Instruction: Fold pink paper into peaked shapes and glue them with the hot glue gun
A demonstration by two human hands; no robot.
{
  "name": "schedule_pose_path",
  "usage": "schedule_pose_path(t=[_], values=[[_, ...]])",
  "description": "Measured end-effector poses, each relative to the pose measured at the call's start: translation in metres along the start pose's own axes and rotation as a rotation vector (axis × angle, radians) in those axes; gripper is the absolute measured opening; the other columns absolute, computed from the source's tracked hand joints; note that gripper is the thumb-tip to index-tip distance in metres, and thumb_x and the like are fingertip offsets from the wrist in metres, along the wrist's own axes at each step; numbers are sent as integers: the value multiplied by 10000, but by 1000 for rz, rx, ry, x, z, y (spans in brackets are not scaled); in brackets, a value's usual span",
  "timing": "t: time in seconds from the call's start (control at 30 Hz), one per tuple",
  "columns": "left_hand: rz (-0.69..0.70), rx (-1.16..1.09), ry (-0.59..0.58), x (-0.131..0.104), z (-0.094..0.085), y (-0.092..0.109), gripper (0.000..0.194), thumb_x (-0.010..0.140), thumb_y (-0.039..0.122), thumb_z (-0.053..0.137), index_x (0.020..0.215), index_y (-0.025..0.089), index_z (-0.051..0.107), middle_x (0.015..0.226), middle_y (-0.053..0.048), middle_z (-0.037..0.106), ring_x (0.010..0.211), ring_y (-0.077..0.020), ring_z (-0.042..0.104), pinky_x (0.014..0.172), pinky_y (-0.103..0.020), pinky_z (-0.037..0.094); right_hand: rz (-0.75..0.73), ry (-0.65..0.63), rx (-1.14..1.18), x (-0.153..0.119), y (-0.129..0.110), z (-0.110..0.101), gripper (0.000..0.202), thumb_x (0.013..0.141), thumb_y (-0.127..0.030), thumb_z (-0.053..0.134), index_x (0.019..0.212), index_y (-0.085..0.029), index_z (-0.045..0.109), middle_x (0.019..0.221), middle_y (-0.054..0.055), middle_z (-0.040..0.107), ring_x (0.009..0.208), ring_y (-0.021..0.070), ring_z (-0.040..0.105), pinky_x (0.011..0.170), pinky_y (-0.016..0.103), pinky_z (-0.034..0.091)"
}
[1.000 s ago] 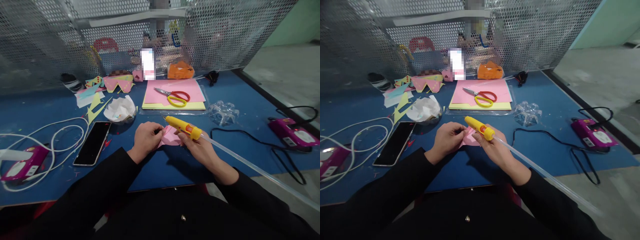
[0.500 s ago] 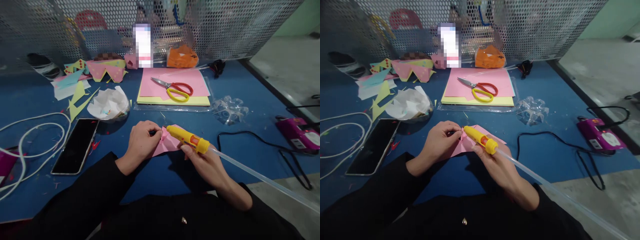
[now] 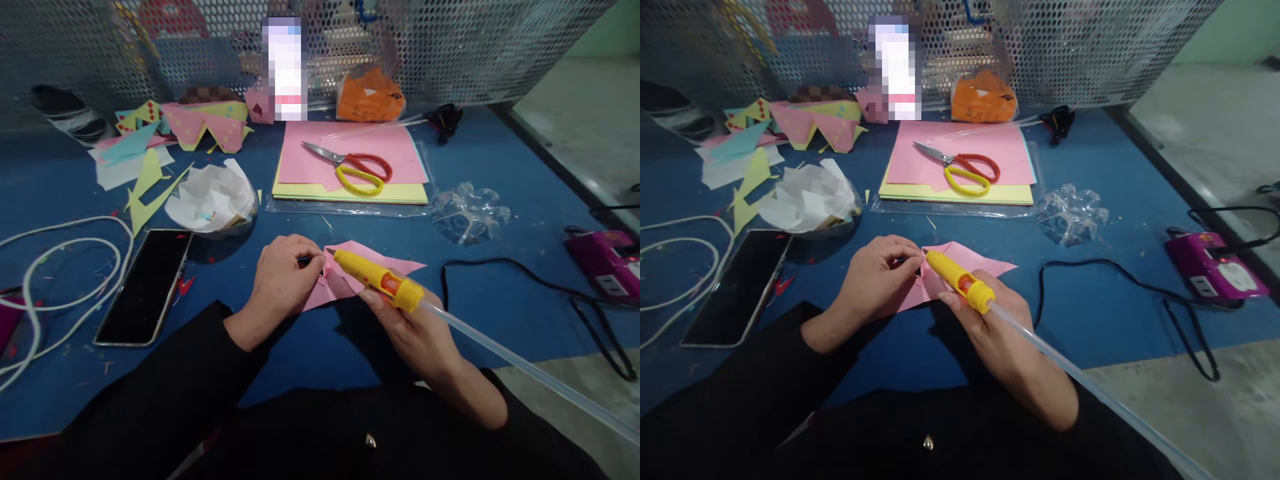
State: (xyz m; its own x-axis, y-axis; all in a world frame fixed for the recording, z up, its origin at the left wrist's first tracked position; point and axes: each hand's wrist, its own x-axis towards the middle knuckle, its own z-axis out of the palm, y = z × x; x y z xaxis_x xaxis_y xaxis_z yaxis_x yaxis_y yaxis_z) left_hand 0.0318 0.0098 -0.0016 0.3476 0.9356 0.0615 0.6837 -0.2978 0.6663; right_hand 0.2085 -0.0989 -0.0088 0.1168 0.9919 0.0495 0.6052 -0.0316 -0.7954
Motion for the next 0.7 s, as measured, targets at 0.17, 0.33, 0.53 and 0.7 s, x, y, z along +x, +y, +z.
schedule_pose_path(t=[0.17,0.33,0.53,0.7], values=[[-16,13,-8,0,0,0,169,819,210,648,691,267,742,915,17,763,926,-213,631,854,-395,463,48,-23,-56,3,-2,0,495,943,-617,471,1143,-232,708,954,89,734,871,248,674,832,412,506],[-14,16,-9,0,0,0,175,820,204,643,687,265,740,915,15,761,924,-215,629,847,-400,462,9,-16,-104,4,-4,0,490,965,-585,443,1182,-238,714,903,78,730,767,218,652,685,353,480],[-19,15,-7,0,0,1,176,825,216,643,688,270,740,912,18,759,923,-212,630,842,-396,461,-37,10,-151,4,-4,-2,486,972,-573,445,1217,-245,709,919,70,747,769,208,666,664,330,466],[-12,18,-3,0,0,0,177,821,210,641,688,270,741,912,18,758,920,-210,630,840,-394,457,-22,-23,-154,6,-4,-1,504,970,-579,432,1168,-224,729,1000,105,752,871,257,691,758,376,500]])
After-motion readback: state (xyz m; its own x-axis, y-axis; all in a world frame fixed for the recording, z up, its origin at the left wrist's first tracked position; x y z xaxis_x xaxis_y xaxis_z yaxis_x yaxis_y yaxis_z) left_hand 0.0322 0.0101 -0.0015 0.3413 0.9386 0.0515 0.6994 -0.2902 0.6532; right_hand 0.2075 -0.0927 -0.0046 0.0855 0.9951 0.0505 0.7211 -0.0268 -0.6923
